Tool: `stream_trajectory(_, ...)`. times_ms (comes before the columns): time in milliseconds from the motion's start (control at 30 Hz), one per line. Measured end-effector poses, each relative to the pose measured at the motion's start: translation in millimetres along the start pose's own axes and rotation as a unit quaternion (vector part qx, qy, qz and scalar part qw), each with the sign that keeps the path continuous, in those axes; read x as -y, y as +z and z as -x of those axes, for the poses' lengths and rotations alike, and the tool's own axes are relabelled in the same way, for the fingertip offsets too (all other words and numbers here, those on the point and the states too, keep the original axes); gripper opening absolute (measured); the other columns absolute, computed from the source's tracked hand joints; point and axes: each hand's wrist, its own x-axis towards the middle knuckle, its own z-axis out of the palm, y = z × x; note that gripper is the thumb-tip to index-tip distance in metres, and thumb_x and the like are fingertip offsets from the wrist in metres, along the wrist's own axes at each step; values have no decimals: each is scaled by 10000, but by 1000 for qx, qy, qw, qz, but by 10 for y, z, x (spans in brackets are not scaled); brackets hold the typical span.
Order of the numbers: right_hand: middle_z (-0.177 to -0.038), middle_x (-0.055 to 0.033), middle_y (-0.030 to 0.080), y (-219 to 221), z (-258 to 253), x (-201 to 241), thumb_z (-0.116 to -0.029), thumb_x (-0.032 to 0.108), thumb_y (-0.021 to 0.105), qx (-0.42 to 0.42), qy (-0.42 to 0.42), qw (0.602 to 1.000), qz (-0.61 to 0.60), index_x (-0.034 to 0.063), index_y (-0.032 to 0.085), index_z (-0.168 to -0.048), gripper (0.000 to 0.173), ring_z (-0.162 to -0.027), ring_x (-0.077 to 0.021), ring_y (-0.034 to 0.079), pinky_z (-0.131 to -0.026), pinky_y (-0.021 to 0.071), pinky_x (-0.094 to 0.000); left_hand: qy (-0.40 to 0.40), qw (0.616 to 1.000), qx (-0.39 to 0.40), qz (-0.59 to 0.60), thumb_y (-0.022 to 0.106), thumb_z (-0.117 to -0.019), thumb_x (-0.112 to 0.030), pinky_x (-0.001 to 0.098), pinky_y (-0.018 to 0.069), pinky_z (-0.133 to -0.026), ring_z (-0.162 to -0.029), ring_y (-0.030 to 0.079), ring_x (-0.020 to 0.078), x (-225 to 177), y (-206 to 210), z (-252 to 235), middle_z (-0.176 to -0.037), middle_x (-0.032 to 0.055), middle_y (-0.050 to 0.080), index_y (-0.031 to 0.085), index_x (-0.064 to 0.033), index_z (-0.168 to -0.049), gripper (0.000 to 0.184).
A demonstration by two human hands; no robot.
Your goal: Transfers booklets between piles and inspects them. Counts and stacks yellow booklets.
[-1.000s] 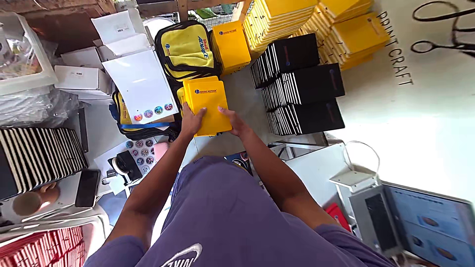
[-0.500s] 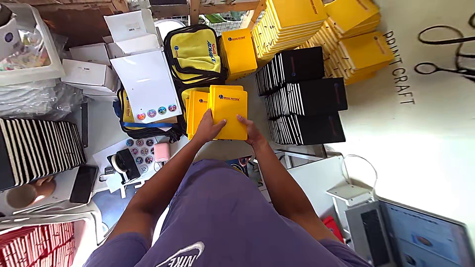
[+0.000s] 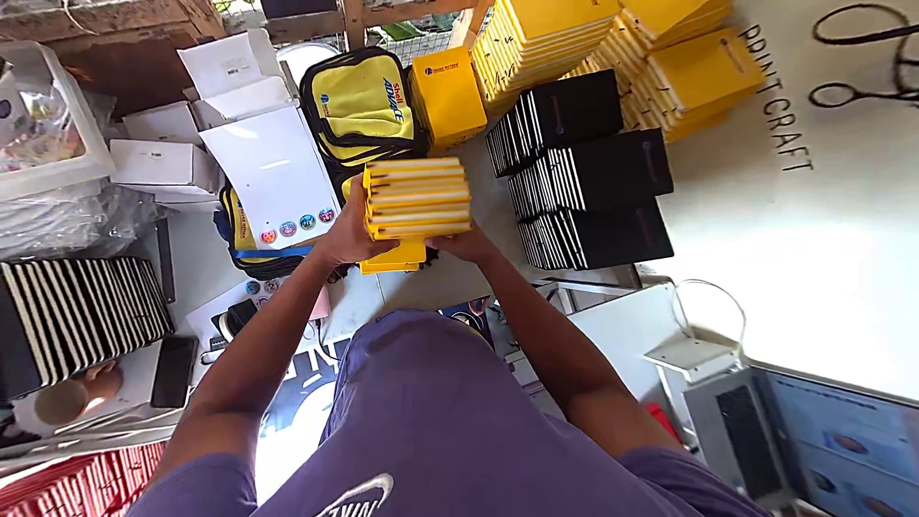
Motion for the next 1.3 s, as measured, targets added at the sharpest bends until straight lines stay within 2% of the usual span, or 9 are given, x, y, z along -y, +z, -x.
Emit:
stream_trajectory(100,-1424,-146,597,128,-28,-91,-738,121,913,36,43,998,21,-6,209,-1604,1123,-1286,-132,600,-1134,477,-340,30,998,18,-50,953,-587,-203,351,477,-1144,-1313,573,160,208,-37,129,-1434,165,535,137,-18,-1555,1279)
stream_trajectory(300,-1564,-142,457,138,9,-180,-656,192,954,77,-10,997,-6,34,40,-1640,1352,-1404,-118,491,-1197,408,-328,36,999,27,-29,961,-577,-297,398,487,-1145,-1351,550,188,305,81,226,-1547,162,433,-24,-143,-1622,1445)
stream_trajectory(433,-1391,-186,622,68,-111,-108,-691,190,945,85,62,994,24,-64,426,-1495,991,-1308,-205,583,-1156,443,-375,53,998,-11,28,955,-595,-360,386,469,-1159,-1365,534,231,420,102,81,-1524,218,447,51,-30,-1607,1396)
stream_trajectory(567,-1496,-171,524,27,-273,-59,-692,119,930,103,96,990,-17,-11,133,-1621,1230,-1320,-135,570,-1139,464,-304,39,997,-46,40,953,-585,-241,376,502,-1132,-1317,579,214,462,110,-17,-1460,167,527,88,-68,-1600,1345)
stream_trajectory(767,-1436,-175,578,57,-326,-181,-750,117,886,71,89,993,-1,-12,487,-1468,832,-1300,-165,581,-1130,474,-341,34,997,-75,0,972,-598,-220,374,461,-1167,-1334,564,184,640,159,7,-1450,149,543,129,-26,-1586,1313)
stream_trajectory(933,-1477,-168,549,51,-504,-242,-745,165,917,47,83,995,-3,14,194,-1616,1142,-1332,-168,569,-1165,450,-355,9,995,-87,-53,987,-608,-253,363,484,-1148,-1282,607,164,637,78,-89,-1385,141,602,238,8,-1539,1222)
stream_trajectory(1033,-1451,-157,576,-209,-628,-5,-756,284,925,44,88,995,14,36,182,-1623,1169,-1309,-169,587,-1145,471,-368,-17,995,-92,-17,989,-610,-241,381,535,-1100,-1243,636,169,413,-8,-359,-1356,123,625,266,-19,-1527,1189)
stream_trajectory(1167,-1518,-168,498,-567,-799,269,-873,358,804,-32,56,991,-113,86,246,-1622,974,-1344,-237,553,-1107,503,-438,-83,973,-140,161,876,-766,-169,415,604,-963,-1104,693,196,130,49,-878,-1222,104,681,407,-10,-1432,830)
stream_trajectory(1300,-1569,-135,456,-907,-961,191,-987,493,649,-90,149,962,-212,153,220,-1649,859,-1384,-266,525,-1100,497,-504,-224,908,-170,310,651,-999,-355,464,640,-825,-956,745,251,84,221,-1556,-1069,121,742,528,-69,-1343,464)
